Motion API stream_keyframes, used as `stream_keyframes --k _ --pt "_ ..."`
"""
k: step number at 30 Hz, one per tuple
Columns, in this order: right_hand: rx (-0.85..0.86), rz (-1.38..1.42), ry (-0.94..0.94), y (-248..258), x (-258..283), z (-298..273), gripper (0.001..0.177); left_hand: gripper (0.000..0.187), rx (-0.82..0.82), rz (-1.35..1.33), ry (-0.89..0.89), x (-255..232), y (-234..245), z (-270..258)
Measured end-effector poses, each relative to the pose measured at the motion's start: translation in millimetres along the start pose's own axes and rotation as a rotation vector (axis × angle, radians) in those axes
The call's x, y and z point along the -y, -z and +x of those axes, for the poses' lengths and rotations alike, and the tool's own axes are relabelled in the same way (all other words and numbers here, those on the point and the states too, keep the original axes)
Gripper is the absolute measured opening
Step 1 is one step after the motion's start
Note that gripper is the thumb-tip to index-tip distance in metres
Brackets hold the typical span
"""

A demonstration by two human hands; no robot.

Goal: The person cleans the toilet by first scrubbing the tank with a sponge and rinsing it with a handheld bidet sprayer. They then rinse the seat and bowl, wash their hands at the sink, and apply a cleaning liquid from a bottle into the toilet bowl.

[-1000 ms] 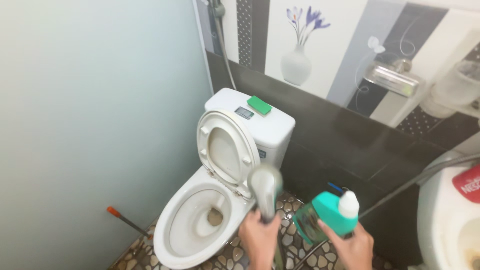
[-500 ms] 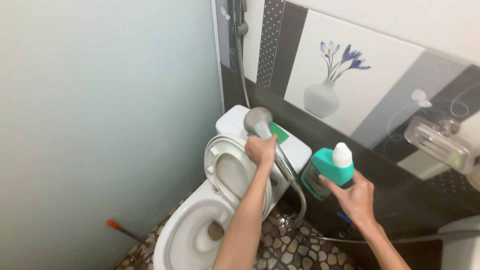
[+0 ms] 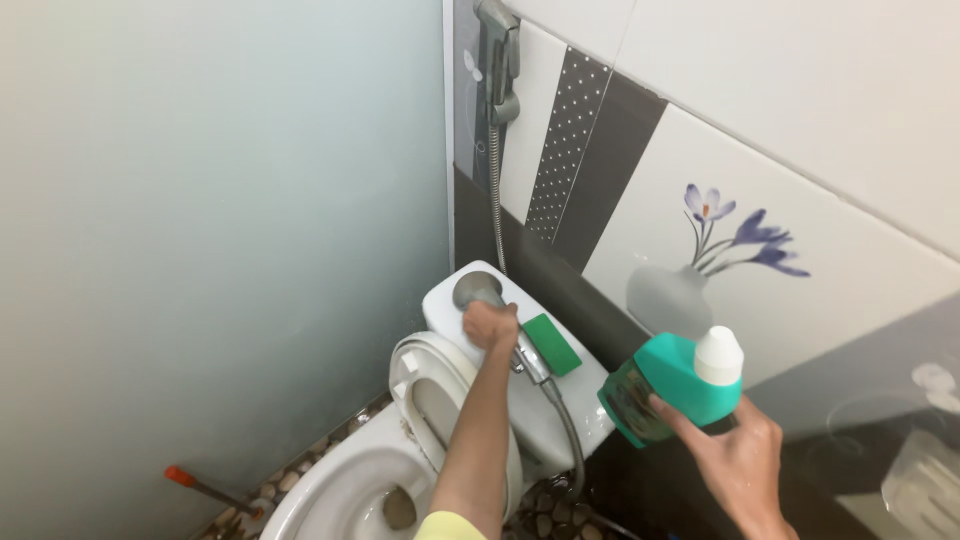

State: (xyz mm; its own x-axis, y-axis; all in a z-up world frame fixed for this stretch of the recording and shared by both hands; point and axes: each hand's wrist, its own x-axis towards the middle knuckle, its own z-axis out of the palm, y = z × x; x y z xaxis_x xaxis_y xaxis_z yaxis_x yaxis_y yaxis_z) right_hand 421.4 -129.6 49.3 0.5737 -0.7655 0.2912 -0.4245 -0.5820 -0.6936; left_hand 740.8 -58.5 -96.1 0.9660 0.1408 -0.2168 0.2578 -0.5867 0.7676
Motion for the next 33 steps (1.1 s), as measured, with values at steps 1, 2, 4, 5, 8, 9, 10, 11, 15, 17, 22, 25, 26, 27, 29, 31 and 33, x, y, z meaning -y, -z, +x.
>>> stream_keyframes --k 1,2,4,5,8,9,10,11,15,17,22,25,26,27,29,31,33 --pt "0.018 -0.013 -0.042 -1.2 -4.0 7.0 0.051 0.042 -0.006 0.028 0.024 4.3 -2.5 5.6" --pt "0.035 -0.027 -0.084 -2.0 -8.3 13.0 0.051 0.043 -0.011 0.055 0.049 7.8 -5.6 9.2" --pt "0.056 -0.020 -0.103 -4.8 -14.5 20.5 0.051 0.041 -0.022 0.051 0.050 13.0 -10.0 14.2" --pt "0.050 0.005 -0.072 -7.1 -15.2 26.4 0.051 0.041 -0.034 0.041 0.042 8.5 -10.6 21.3" --pt "0.047 0.078 -0.026 -13.1 -16.0 41.6 0.048 0.044 0.010 0.050 0.041 -0.6 -15.4 32.7" --pt "0.051 0.102 -0.026 -14.8 -16.2 43.2 0.047 0.043 0.051 0.079 0.023 -1.4 -17.2 35.4" --pt "0.049 0.109 0.011 -17.2 -16.1 46.4 0.046 0.042 0.093 0.109 0.005 -3.3 -19.0 39.2" --pt "0.051 0.112 0.043 -18.3 -16.4 47.3 0.045 0.041 0.139 0.141 -0.009 0.6 -19.9 38.0" --pt "0.083 0.100 0.045 -21.4 -14.6 50.7 0.042 0.043 0.180 0.252 -0.102 6.2 -15.4 36.0" --pt "0.101 0.120 0.029 -22.5 -15.0 52.0 0.041 0.041 0.191 0.277 -0.103 8.7 -13.2 36.7" --pt "0.103 0.126 0.055 -27.9 -21.5 49.2 0.043 0.043 0.179 0.287 -0.127 18.3 -15.7 39.5" --pt "0.111 0.118 0.050 -32.6 -22.1 47.6 0.045 0.049 0.206 0.437 -0.124 12.0 -11.2 40.8" --pt "0.123 0.105 0.033 -33.9 -22.0 46.5 0.045 0.051 0.221 0.504 -0.122 9.0 -9.0 39.9" --pt "0.133 0.090 0.017 -34.0 -22.6 47.1 0.046 0.053 0.242 0.507 -0.128 5.5 -7.7 39.6" --pt "0.134 0.095 0.033 -34.5 -23.5 47.0 0.046 0.058 0.284 0.515 -0.140 2.2 -2.1 41.0" --pt "0.156 0.108 0.016 -33.3 -24.0 45.1 0.046 0.057 0.289 0.495 -0.127 -2.1 2.8 44.4" --pt "0.193 0.131 -0.030 -32.6 -22.2 45.5 0.048 0.054 0.253 0.512 -0.171 -5.1 8.3 43.8"
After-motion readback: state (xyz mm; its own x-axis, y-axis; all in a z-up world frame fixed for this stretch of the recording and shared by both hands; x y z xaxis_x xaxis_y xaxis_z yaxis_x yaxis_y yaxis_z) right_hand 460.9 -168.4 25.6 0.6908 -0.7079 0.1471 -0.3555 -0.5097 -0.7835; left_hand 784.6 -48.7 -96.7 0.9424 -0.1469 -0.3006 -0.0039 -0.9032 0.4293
